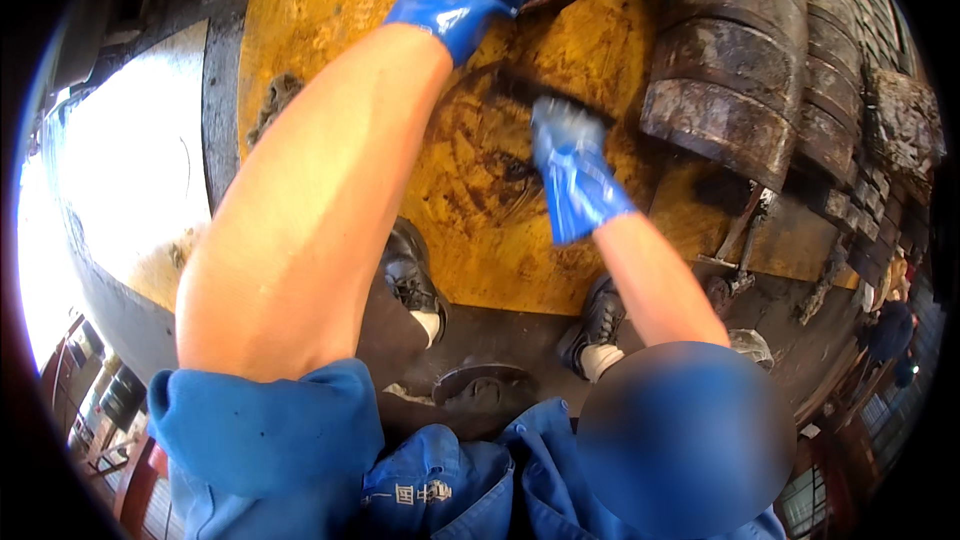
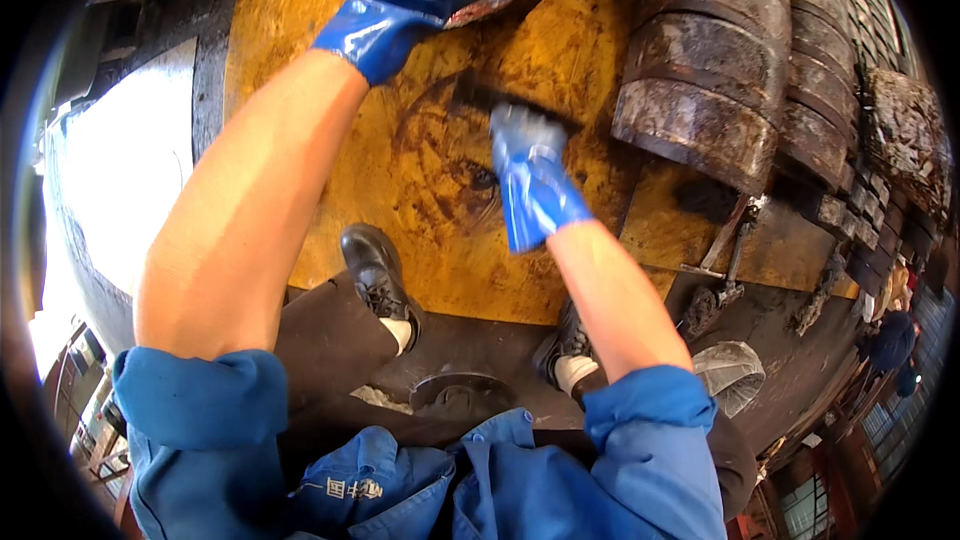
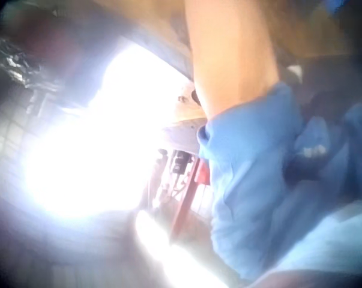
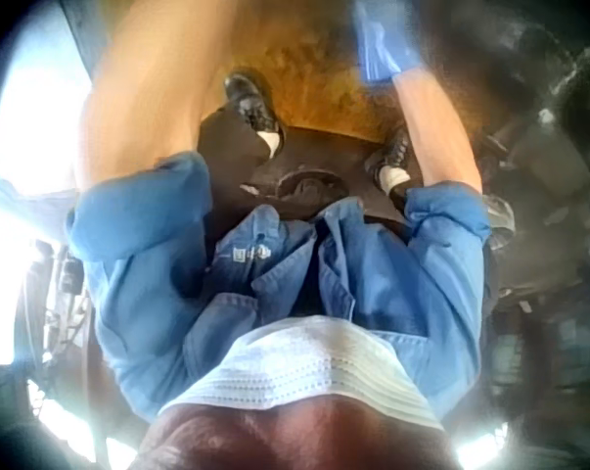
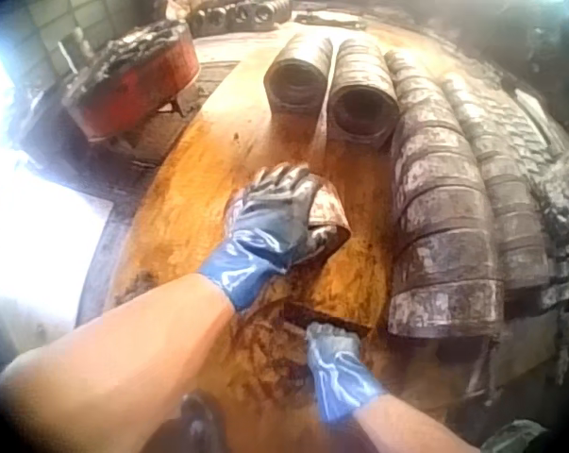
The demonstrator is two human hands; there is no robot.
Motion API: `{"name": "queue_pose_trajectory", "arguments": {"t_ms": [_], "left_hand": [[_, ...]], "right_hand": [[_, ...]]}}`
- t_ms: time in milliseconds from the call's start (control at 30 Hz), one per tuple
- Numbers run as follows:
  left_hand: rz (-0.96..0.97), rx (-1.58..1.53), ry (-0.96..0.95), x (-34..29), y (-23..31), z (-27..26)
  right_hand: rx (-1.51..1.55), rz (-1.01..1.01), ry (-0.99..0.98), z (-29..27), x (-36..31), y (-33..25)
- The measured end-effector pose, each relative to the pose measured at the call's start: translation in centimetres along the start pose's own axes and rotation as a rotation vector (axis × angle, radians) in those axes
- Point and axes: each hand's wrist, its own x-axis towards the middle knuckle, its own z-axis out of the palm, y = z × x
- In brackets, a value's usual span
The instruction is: The person cleans debris from metal cylinders on a yellow platform using a scraper and a hammer, applies a red sealant to a circular ring, and wipes the work surface with a cloth.
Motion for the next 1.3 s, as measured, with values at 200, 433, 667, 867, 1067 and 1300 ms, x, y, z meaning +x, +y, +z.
{"name": "queue_pose_trajectory", "arguments": {"t_ms": [200,433,667,867,1067,1300], "left_hand": [[-0.012,0.004,-0.015,0.1,-0.2,-0.5],[-0.028,0.006,-0.016,-0.5,0.4,-0.4],[-0.035,-0.003,-0.025,-0.3,1.2,-0.6],[-0.035,-0.004,-0.036,0.0,1.5,-0.8],[-0.06,0.002,-0.052,-0.2,1.2,-0.7],[-0.15,-0.131,0.124,-2.6,1.6,0.4]], "right_hand": [[-1.767,-0.515,-0.312,1.4,-5.4,-5.1],[-1.467,-0.488,-0.368,-7.7,-6.1,-1.5],[-0.576,0.096,-0.706,-24.7,-1.6,-0.6],[-0.774,0.126,-0.591,-21.3,-2.9,6.4],[-1.804,-0.723,-0.639,-12.2,-5.8,5.6],[-2.059,-1.047,-0.748,-18.3,-1.1,6.8]]}}
